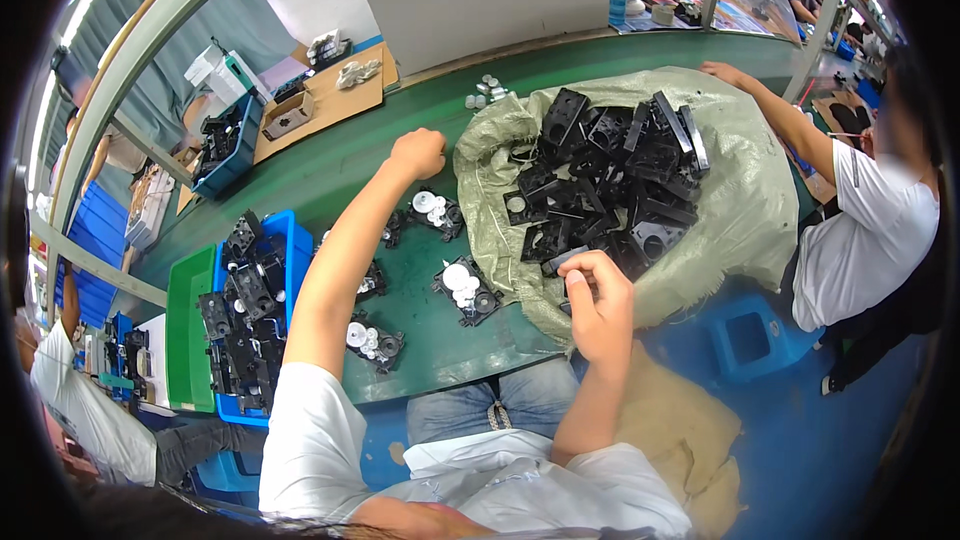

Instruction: Manually assemble and inspect small black electronic components on a factory line.

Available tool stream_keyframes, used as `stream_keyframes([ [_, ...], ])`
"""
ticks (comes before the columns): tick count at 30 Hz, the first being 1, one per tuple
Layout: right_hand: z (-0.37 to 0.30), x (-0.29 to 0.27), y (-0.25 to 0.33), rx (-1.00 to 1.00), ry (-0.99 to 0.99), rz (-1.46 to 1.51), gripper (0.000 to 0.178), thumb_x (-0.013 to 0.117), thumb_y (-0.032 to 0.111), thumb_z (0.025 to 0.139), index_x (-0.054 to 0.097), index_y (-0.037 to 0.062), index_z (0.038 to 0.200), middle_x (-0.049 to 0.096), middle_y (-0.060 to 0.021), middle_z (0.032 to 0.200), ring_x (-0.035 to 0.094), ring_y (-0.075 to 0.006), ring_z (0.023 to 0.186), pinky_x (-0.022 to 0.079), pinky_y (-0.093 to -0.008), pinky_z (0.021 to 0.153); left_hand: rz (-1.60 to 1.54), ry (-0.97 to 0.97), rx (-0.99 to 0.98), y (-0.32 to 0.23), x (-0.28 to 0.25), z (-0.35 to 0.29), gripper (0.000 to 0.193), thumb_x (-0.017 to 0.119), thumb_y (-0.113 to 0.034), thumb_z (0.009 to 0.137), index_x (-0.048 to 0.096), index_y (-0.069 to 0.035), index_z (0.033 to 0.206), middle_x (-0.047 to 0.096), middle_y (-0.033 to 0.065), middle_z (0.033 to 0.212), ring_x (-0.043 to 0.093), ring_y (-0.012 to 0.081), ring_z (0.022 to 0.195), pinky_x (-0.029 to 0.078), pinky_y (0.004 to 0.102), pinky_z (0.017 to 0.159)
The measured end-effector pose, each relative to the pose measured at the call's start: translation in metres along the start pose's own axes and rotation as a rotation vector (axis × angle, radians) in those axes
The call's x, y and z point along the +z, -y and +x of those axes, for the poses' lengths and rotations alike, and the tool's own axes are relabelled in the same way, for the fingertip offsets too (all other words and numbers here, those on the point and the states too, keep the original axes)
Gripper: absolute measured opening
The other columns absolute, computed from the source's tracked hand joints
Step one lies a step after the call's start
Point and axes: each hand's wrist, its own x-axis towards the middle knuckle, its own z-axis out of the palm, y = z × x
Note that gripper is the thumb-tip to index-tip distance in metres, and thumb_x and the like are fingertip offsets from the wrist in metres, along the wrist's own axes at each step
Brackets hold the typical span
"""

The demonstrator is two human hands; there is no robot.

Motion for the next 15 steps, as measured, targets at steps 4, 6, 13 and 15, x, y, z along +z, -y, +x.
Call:
stream_keyframes([
  [4,0.000,-0.004,0.006,-0.005,0.008,-0.061,0.012,0.052,0.000,0.085,0.063,-0.0012,0.091,0.064,-0.0075,0.088,0.052,-0.0144,0.073,0.043,-0.0248,0.070,0.234,-0.036,0.125,0.008,0.027,0.021,0.018,0.059,-0.015,0.080,0.074,-0.005,0.082,0.074,0.0104,0.088,0.069,0.0297,0.073,0.055,0.0426,0.067],
  [6,-0.001,-0.014,0.005,-0.045,-0.037,-0.068,0.012,0.053,0.000,0.084,0.063,-0.0014,0.090,0.064,-0.0074,0.087,0.052,-0.0150,0.073,0.044,-0.0251,0.070,0.244,-0.088,0.120,0.013,0.028,0.026,0.017,0.059,-0.014,0.080,0.074,-0.005,0.081,0.073,0.0112,0.087,0.069,0.0301,0.074,0.055,0.0424,0.067],
  [13,-0.004,-0.039,0.005,-0.094,-0.155,-0.092,0.011,0.054,0.000,0.083,0.063,-0.0010,0.089,0.064,-0.0073,0.085,0.053,-0.0167,0.073,0.045,-0.0267,0.071,0.284,-0.243,0.046,0.050,-0.007,0.031,0.015,0.060,-0.011,0.080,0.073,-0.005,0.077,0.072,0.0139,0.084,0.069,0.0316,0.078,0.053,0.0416,0.065],
  [15,0.000,-0.043,0.009,-0.102,-0.174,-0.149,0.010,0.054,0.000,0.083,0.062,-0.0010,0.089,0.064,-0.0075,0.085,0.054,-0.0167,0.073,0.045,-0.0269,0.071,-0.010,-0.143,-0.133,0.062,-0.041,0.018,0.015,0.062,-0.013,0.081,0.072,-0.002,0.078,0.070,0.0151,0.080,0.067,0.0283,0.072,0.052,0.0374,0.065],
])
